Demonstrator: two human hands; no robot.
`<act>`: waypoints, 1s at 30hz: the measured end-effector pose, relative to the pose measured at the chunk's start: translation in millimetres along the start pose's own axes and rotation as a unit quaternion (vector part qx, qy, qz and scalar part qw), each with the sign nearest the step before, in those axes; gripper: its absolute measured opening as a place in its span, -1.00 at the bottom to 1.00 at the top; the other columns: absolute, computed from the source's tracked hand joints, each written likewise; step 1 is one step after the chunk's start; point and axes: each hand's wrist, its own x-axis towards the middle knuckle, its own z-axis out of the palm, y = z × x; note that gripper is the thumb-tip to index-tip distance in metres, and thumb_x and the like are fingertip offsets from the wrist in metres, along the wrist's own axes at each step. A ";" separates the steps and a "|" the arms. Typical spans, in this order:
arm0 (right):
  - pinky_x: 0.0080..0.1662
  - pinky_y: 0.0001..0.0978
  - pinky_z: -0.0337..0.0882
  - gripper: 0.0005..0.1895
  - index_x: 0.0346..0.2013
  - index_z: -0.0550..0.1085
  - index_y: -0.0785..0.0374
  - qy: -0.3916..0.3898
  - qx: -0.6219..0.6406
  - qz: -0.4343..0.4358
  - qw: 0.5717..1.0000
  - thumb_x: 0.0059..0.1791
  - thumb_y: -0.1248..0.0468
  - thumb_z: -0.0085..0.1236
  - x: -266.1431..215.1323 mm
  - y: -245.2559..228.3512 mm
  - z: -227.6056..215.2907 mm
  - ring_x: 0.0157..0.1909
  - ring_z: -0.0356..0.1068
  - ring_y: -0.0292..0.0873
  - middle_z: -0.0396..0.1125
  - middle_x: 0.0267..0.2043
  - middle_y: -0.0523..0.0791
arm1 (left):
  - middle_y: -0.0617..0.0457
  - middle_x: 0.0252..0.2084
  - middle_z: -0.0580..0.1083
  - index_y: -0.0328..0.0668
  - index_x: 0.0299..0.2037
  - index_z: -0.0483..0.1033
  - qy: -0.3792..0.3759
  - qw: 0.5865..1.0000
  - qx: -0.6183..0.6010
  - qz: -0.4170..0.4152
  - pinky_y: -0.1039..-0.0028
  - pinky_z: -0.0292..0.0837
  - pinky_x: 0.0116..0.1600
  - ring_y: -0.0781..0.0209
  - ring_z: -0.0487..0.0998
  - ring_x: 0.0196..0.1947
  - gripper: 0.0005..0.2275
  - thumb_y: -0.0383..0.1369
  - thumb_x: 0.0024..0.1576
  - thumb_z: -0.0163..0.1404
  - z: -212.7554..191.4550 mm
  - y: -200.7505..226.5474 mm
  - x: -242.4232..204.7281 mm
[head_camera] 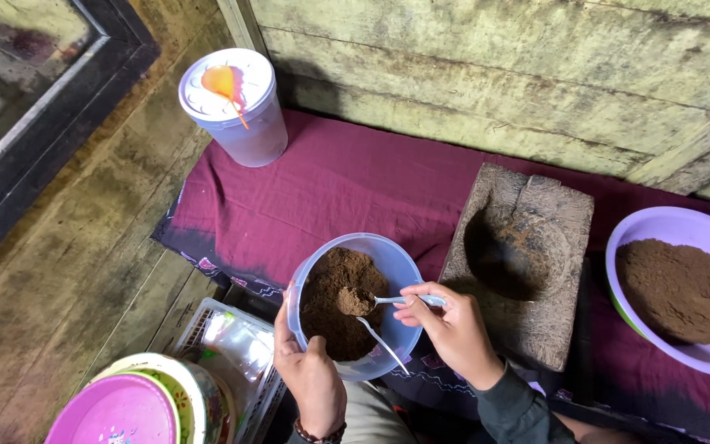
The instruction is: The person pounds a brown substance in a stone mortar using a pestle, then uses a spoon to scoop the resulting powder from the mortar into a purple bowl and a clear bucket.
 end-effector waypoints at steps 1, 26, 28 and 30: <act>-0.18 -0.39 0.74 -0.74 -0.21 0.62 0.40 0.003 -0.001 0.002 1.000 -0.03 0.24 0.18 0.1 0.4 -0.1 -0.29 0.72 -0.04 0.64 -0.28 0.14 | -0.10 0.27 0.47 -0.33 0.24 0.42 -0.002 1.000 0.001 -0.003 0.42 0.29 0.42 0.14 0.45 0.29 -0.26 -0.79 -0.28 -0.28 -0.6 1.0 0.1; -0.11 -0.13 0.63 -0.77 -0.10 0.50 0.59 0.217 0.105 -0.057 0.969 0.01 0.45 0.07 -8.4 -11.5 -149.2 -0.24 0.59 0.27 0.50 -0.17 0.33 | -0.12 0.23 0.47 -0.34 0.26 0.40 0.033 0.999 -0.019 -0.003 0.40 0.42 0.37 0.11 0.49 0.24 -0.20 -0.81 -0.34 -0.34 12.0 8.8 -6.5; -0.09 -0.16 0.62 -0.79 -0.09 0.50 0.58 0.244 0.088 -0.063 0.964 0.04 0.45 0.06 -7.8 -2.4 -160.1 -0.22 0.58 0.25 0.49 -0.17 0.29 | -0.13 0.24 0.46 -0.34 0.27 0.39 0.031 0.999 -0.022 -0.003 0.39 0.42 0.38 0.09 0.49 0.25 -0.20 -0.81 -0.34 -0.34 11.8 7.8 -7.2; -0.17 -0.23 0.61 -0.74 -0.02 0.49 0.55 0.266 0.025 -0.076 0.961 0.09 0.37 0.06 -7.7 6.0 -164.3 -0.26 0.57 0.12 0.49 -0.17 0.24 | -0.09 0.19 0.50 -0.30 0.27 0.42 0.045 0.999 -0.007 -0.002 0.46 0.46 0.31 0.16 0.53 0.16 -0.20 -0.81 -0.32 -0.32 12.6 8.4 -8.2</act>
